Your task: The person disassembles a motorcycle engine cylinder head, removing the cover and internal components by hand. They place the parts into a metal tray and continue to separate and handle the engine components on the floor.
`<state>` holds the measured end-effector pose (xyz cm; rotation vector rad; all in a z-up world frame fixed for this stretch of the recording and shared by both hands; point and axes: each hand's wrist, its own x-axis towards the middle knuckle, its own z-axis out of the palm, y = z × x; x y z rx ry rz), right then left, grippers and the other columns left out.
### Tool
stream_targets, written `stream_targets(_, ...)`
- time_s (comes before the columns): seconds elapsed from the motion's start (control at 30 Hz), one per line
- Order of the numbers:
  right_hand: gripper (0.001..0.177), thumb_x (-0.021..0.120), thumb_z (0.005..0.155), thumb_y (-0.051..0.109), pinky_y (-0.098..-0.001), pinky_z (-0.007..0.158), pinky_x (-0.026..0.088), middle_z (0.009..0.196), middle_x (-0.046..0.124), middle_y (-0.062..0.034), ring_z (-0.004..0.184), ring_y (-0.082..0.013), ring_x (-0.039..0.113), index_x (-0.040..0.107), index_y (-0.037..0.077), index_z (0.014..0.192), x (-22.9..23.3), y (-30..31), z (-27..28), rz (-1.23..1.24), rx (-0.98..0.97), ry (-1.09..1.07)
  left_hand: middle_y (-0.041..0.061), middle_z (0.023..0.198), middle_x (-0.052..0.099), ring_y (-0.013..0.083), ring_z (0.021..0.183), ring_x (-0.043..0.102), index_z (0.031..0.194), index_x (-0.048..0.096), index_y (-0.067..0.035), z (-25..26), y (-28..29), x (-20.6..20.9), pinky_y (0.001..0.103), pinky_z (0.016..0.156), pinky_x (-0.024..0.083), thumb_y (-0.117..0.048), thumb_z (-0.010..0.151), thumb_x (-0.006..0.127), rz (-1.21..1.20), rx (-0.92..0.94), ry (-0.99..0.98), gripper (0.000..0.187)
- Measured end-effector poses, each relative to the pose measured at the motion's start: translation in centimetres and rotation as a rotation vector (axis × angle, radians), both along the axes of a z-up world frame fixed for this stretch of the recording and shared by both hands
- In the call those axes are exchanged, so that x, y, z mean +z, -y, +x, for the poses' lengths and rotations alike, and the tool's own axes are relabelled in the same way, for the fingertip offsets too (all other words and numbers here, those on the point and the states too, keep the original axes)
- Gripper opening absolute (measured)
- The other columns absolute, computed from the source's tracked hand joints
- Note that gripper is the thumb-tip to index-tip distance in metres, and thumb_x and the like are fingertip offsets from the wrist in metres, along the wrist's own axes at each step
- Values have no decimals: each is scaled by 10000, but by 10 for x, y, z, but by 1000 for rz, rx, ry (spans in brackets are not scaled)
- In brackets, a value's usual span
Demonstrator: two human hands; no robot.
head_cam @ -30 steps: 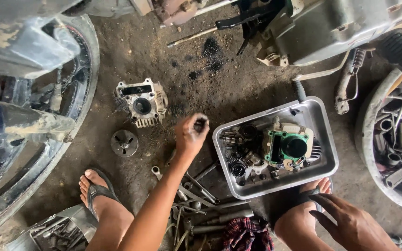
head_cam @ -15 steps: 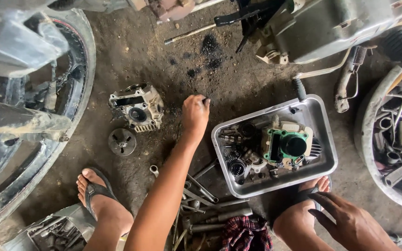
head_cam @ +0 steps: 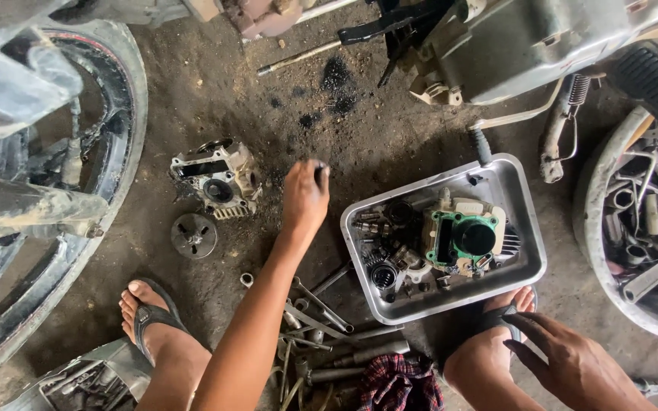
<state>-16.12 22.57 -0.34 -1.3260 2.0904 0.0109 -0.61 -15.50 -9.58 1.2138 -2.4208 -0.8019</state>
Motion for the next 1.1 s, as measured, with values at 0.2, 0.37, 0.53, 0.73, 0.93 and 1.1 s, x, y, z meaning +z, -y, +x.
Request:
stream_targets(0.2, 423, 624, 686, 316, -306, 594, 599, 1061, 593, 92, 814, -124, 674, 532, 292, 1099, -2, -4, -3, -6, -36, 5, 103, 717, 540, 116, 467, 461, 839, 530, 10, 18, -66, 68, 173, 360, 426, -3, 863, 532, 169, -291, 77, 28)
stream_targets(0.37, 374, 617, 686, 351, -307, 632, 594, 1051, 625, 62, 810, -130, 695, 558, 284, 1049, 7, -11, -8, -3, -46, -7, 176, 955, 603, 218, 710, 626, 1017, 574, 23, 27, -116, 18, 426, 855, 458, -19, 840, 568, -50, -224, -31, 182)
stream_targets(0.53, 428, 623, 650, 394, -303, 627, 608, 1122, 589, 100, 880, -100, 677, 549, 316, 1065, 8, -35, -6, 60, -51, -95, 120, 830, 548, 250, 740, 548, 863, 528, -24, 22, -112, 10, 346, 691, 456, -69, 870, 489, 202, -67, -377, 59)
stream_targets(0.73, 427, 640, 618, 401, -282, 622, 582, 1081, 611, 126, 811, -78, 683, 590, 309, 1032, 1, -56, -3, -19, -69, -136, 110, 826, 576, 193, 719, 555, 910, 553, -8, 25, -148, 12, 254, 629, 489, -70, 857, 519, 250, 61, -272, 88)
stream_targets(0.93, 476, 596, 623, 458, -293, 533, 610, 1094, 597, 156, 815, -75, 679, 533, 390, 1090, 6, -60, 9, 46, -83, -235, 90, 786, 579, 161, 667, 539, 870, 553, -3, 19, -192, 24, 218, 580, 494, -70, 871, 523, 431, 76, -305, 74)
stream_targets(1.1, 506, 617, 647, 364, -268, 704, 605, 1148, 582, 123, 936, -62, 655, 516, 361, 1143, 12, -50, 12, 67, -67, -124, 119, 803, 587, 203, 704, 542, 873, 562, 22, 24, -208, 30, 250, 646, 503, -1, 832, 558, 511, -16, -307, 47)
